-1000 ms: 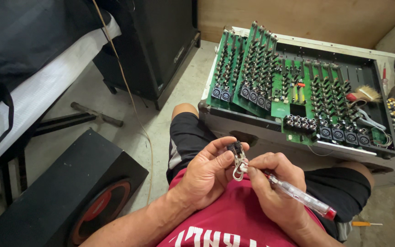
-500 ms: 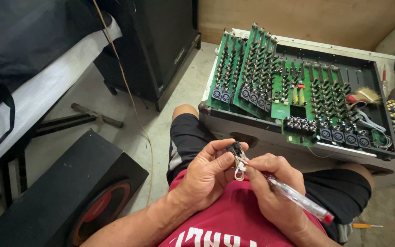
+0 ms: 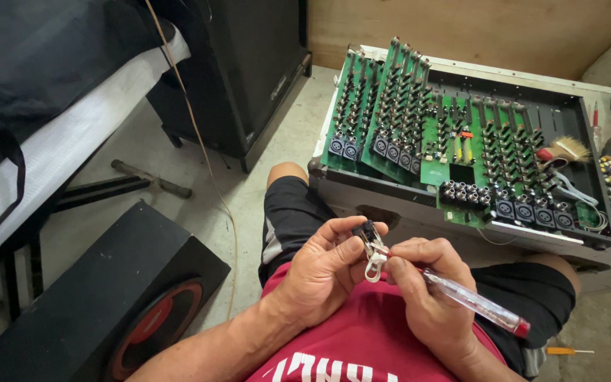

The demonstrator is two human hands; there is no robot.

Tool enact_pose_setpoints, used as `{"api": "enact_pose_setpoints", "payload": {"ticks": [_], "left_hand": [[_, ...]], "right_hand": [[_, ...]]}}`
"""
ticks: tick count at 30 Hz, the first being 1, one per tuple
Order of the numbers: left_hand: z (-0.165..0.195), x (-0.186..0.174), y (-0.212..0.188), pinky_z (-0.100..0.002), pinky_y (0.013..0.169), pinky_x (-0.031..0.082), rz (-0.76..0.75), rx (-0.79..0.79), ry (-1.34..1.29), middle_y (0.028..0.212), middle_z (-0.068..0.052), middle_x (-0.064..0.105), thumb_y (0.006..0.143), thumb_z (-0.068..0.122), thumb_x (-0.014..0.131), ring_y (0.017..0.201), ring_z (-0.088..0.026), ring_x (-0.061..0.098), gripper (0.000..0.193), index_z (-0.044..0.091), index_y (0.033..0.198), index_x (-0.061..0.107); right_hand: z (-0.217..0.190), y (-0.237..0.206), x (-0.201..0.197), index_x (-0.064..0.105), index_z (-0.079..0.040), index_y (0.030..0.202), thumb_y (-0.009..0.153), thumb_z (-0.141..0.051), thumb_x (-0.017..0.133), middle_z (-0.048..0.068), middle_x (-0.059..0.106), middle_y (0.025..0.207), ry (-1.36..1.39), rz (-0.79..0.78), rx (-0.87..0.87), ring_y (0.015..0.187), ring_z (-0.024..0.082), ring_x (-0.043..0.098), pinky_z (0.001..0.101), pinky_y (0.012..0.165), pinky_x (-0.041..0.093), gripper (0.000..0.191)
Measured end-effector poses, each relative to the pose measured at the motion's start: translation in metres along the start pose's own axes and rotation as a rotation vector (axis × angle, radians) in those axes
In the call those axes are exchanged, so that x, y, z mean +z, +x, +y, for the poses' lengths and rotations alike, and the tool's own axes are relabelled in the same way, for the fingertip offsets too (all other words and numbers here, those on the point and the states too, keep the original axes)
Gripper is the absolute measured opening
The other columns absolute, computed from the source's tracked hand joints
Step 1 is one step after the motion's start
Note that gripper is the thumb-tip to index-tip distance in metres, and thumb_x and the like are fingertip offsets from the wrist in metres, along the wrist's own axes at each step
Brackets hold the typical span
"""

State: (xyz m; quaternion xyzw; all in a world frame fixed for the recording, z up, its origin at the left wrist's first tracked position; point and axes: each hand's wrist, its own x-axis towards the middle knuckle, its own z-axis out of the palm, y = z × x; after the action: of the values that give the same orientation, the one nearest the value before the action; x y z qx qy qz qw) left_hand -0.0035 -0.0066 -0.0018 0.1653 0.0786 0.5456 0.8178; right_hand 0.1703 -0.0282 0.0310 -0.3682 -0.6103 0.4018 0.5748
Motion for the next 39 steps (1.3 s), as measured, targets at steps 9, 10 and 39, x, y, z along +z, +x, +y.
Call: {"api": "enact_pose_setpoints", "payload": {"ticks": [9,10,39], "left_hand": [[-0.001,-0.002,0.000,-0.036,0.090,0.060,-0.025,0.013,-0.016,0.136,-0.020,0.064,0.104,0.000,0.058,0.107,-0.024,0.070,0.027,0.006,0.131,0.061],[-0.001,-0.002,0.000,-0.036,0.090,0.060,-0.022,0.015,-0.011,0.136,-0.020,0.064,0.104,0.000,0.058,0.107,-0.024,0.070,0.027,0.006,0.131,0.061],[0.005,0.003,-0.002,-0.033,0.089,0.061,-0.108,-0.015,-0.001,0.144,-0.019,0.061,0.108,0.004,0.056,0.115,-0.026,0.070,0.030,0.008,0.137,0.060]], "right_hand": [[-0.009,0.004,0.002,0.060,0.001,0.096,0.091,0.010,0.065,0.011,0.072,0.085,-0.134,-0.033,-0.050,0.071,0.010,0.064,0.0218,0.063,0.051,0.011],[-0.010,0.005,0.003,0.060,0.001,0.096,0.091,0.010,0.065,0.011,0.072,0.085,-0.142,-0.038,-0.079,0.072,0.010,0.065,0.0219,0.063,0.051,0.011],[-0.023,0.010,0.004,0.061,-0.001,0.099,0.086,0.012,0.070,0.010,0.073,0.089,-0.285,-0.092,-0.338,0.071,0.015,0.068,0.0247,0.061,0.052,0.021]]}}
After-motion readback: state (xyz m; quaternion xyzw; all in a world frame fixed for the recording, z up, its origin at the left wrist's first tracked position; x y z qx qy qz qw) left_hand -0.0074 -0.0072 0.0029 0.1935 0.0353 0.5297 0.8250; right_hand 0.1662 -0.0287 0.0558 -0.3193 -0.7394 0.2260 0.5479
